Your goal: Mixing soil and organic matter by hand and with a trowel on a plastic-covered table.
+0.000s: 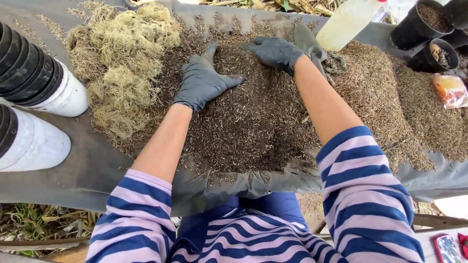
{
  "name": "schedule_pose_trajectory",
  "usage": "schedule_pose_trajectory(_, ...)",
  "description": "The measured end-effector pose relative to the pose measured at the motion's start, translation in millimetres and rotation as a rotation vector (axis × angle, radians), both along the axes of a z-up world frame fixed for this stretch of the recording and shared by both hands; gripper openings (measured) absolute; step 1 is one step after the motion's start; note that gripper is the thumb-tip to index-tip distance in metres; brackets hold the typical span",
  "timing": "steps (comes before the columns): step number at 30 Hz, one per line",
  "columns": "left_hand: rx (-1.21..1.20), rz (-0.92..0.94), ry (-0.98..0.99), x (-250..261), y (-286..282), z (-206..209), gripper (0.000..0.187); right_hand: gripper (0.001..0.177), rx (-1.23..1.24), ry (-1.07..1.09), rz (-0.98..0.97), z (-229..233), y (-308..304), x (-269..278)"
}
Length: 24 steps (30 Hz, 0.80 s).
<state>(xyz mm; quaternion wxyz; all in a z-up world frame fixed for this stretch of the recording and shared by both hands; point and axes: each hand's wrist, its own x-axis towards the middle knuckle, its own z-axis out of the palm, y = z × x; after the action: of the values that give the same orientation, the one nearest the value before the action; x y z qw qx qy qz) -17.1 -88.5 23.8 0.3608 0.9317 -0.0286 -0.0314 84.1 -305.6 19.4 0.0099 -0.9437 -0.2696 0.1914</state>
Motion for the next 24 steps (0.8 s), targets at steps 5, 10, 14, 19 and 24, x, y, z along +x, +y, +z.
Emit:
schedule_pose_trajectory(5, -0.487, -0.127, 0.056, 7.5, 7.3, -10.8, 0.098, 0.074, 0.621, 0.443, -0.442, 42.2, 15.5, -24.5)
schedule_pose_trajectory(10, -0.679, -0.154, 0.073, -2.8, 32.0, 9.0, 0.074, 0.038, 0.608, 0.262, -0.231, 92.3, 16.8, -28.0)
schedule_pose_trajectory(14, -0.538, -0.021, 0.015, -8.3, 46.2, 20.1, 0.054, 0.046, 0.746, 0.131, -0.086, 17.7, -18.7, 78.7)
schedule_pose_trajectory(19, -0.368, 0.003, -0.127, 10.9, 61.2, -24.3, 0.050, 0.075, 0.142, 0.137, -0.287, 48.5, 52.3, 37.5)
schedule_pose_trajectory(24, -0.313, -0.007, -0.171, 18.1, 54.1, -39.5, 0.069, 0.082, 0.040, 0.254, -0.038, 46.4, 83.7, 30.5)
